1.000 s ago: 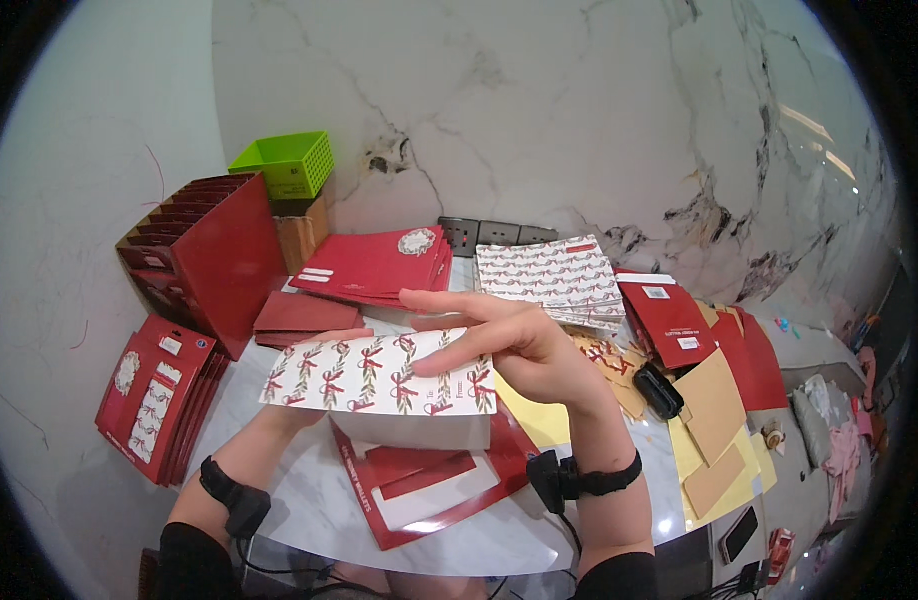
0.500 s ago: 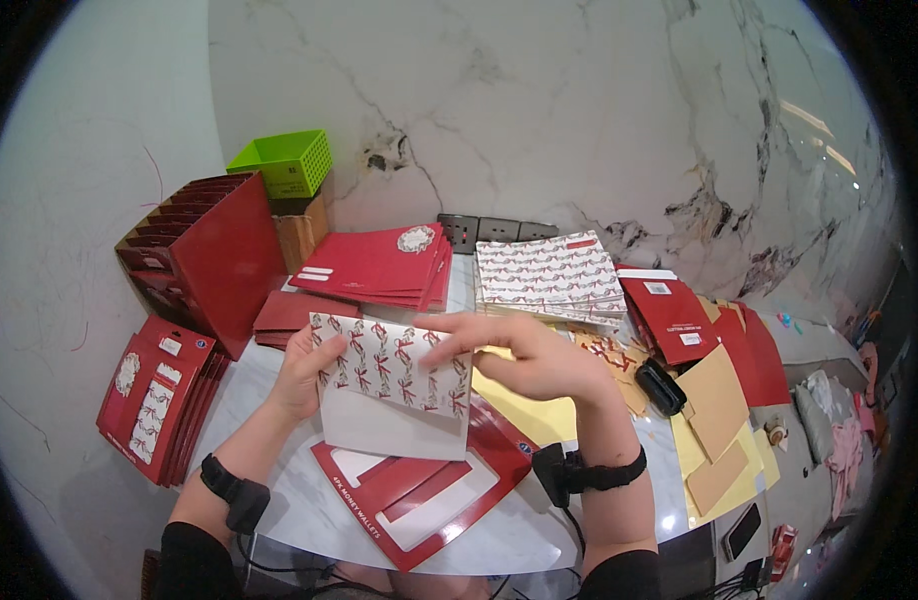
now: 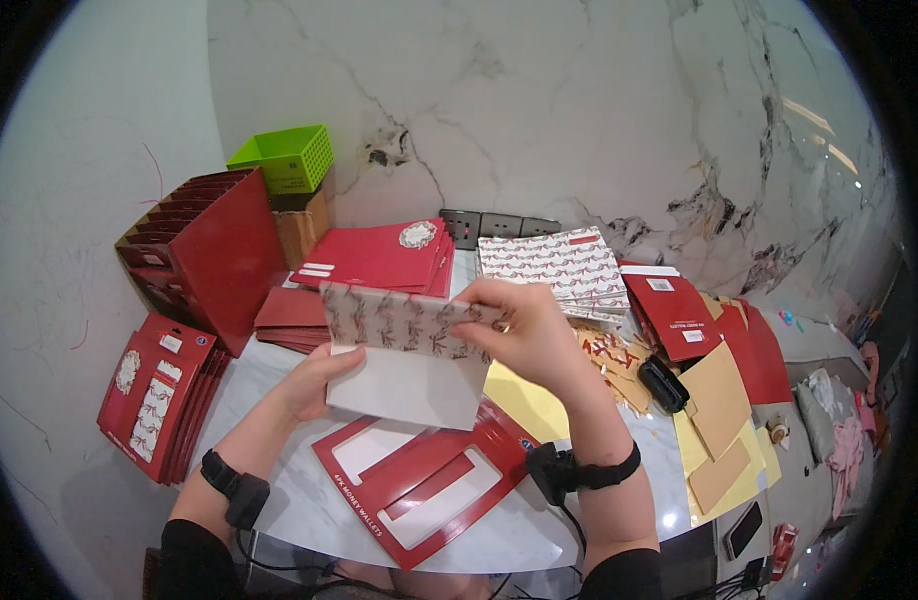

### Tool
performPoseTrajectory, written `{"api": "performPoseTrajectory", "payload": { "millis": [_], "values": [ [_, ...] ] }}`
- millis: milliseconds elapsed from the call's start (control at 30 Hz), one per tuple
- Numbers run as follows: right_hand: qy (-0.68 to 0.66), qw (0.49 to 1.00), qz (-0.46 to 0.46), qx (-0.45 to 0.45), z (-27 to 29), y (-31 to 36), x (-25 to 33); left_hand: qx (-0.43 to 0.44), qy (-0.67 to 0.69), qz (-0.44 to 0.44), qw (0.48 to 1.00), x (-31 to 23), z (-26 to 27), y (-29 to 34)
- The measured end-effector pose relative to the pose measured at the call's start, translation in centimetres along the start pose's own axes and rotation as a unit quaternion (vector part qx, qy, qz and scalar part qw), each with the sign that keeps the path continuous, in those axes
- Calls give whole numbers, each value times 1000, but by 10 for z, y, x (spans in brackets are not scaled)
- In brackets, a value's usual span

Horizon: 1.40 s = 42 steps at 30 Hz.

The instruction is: Organizing stationery cards and envelopes into a display package.

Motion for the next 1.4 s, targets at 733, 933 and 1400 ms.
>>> {"api": "performPoseTrajectory", "payload": {
  "millis": [733, 933, 1400],
  "values": [
    [144, 964, 131, 184, -35, 4, -1, 116, 277, 44, 953, 4, 10, -9],
    [200, 961, 111, 156, -40, 6, 1, 80, 280, 19, 956, 1, 12, -8],
    [-204, 961, -73, 172, -50, 2, -30, 18, 133, -119, 984, 2, -3, -8]
  ]
}}
Point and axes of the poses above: each hand's wrist, its own y-axis away from the middle knuckle, its own z-axis out of the back of the hand, x = y × z, the point moved 2 cm from there along -y, towards the middle knuckle, and after that the axes turned 1 degree about -z, right-handed, at the moved point
